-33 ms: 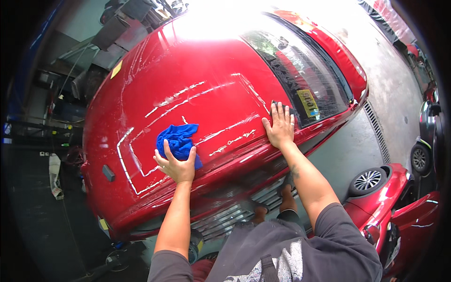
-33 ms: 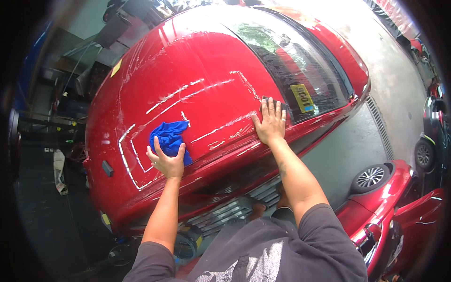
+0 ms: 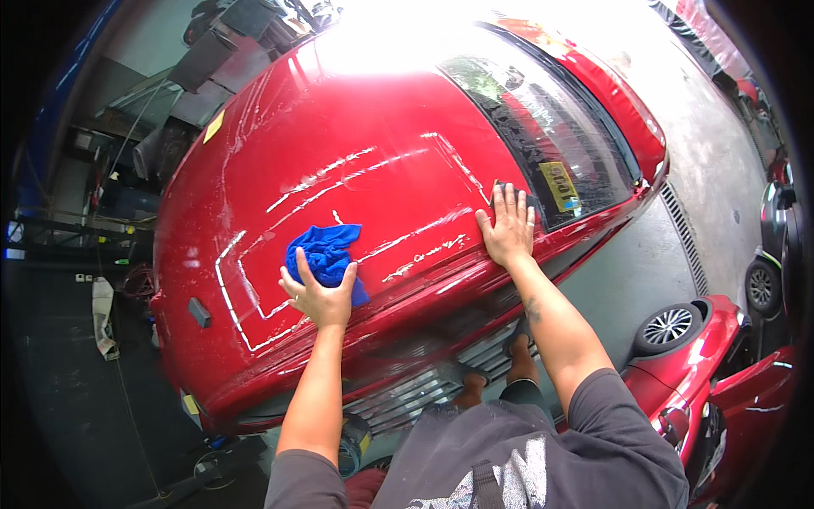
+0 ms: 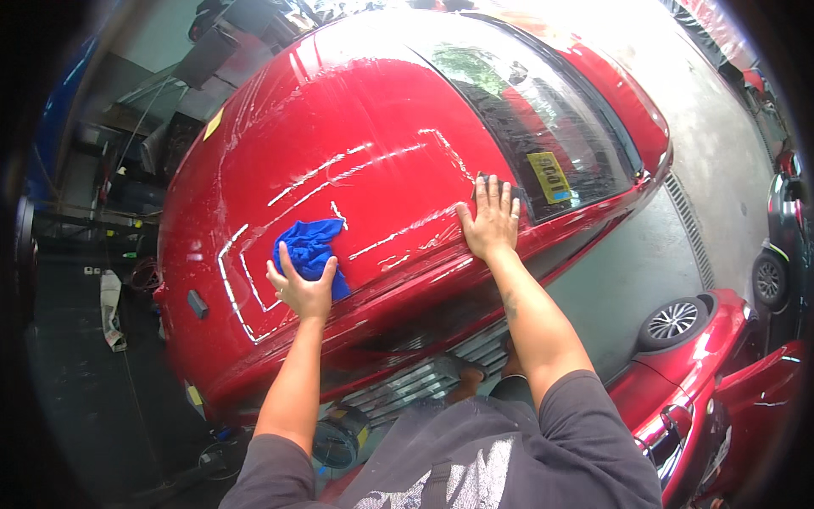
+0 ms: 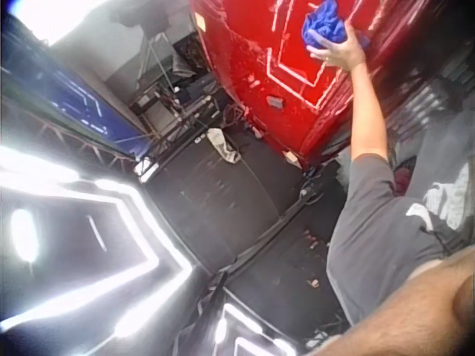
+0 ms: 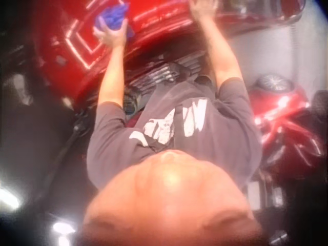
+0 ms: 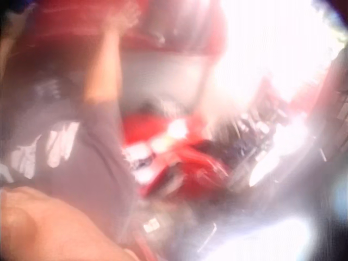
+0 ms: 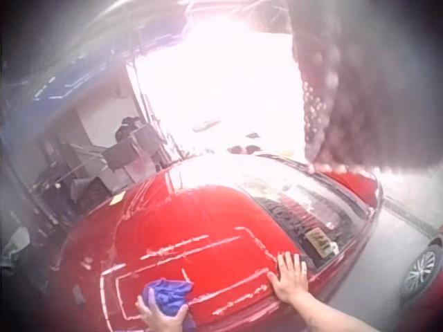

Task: The person cleans the hood of a red car using a blue microfiber cloth and a small black rectangular pad. They repeatedly wipe the surface in a systematic pattern, alternating between the cloth and the pad to remove residue or polish the paint.

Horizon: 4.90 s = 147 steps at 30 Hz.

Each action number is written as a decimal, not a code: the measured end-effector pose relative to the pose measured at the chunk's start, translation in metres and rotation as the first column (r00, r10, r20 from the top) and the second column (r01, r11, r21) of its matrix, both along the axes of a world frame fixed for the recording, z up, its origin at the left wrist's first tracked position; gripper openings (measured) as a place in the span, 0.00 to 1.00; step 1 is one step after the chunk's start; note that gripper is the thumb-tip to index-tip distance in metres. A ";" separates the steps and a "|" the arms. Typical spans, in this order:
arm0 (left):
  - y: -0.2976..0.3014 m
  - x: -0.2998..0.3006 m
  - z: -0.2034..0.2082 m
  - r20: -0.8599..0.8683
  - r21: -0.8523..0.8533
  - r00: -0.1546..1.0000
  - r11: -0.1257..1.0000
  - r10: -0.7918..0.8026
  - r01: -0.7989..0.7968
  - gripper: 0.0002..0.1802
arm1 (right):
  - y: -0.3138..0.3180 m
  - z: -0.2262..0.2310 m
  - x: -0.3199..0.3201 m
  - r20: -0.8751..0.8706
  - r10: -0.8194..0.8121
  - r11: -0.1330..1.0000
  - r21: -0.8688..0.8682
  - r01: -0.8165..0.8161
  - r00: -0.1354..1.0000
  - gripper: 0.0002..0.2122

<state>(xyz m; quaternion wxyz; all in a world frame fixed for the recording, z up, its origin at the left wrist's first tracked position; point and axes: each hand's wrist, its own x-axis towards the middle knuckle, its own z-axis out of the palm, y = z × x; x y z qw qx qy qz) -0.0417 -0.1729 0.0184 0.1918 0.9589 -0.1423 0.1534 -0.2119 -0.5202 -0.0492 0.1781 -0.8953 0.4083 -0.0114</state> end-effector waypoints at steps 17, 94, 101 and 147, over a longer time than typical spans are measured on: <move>-0.139 0.154 -0.003 0.218 0.162 0.867 0.892 -0.449 0.422 0.19 | 0.000 0.004 0.035 0.051 -0.188 0.980 -0.048 0.191 0.981 0.41; 0.131 0.038 -0.008 0.133 0.148 0.974 0.968 0.183 -0.202 0.45 | -0.033 0.056 0.541 0.042 0.630 0.769 0.104 -0.631 0.775 0.38; 0.121 0.045 -0.009 0.126 0.081 0.975 0.978 0.182 -0.193 0.47 | -0.013 0.027 0.450 0.078 0.677 0.733 -0.165 -0.660 0.732 0.46; 0.128 0.036 -0.007 0.122 0.093 0.974 0.975 0.192 -0.204 0.47 | 0.019 0.039 0.427 0.009 0.756 0.651 -0.115 -0.751 0.654 0.52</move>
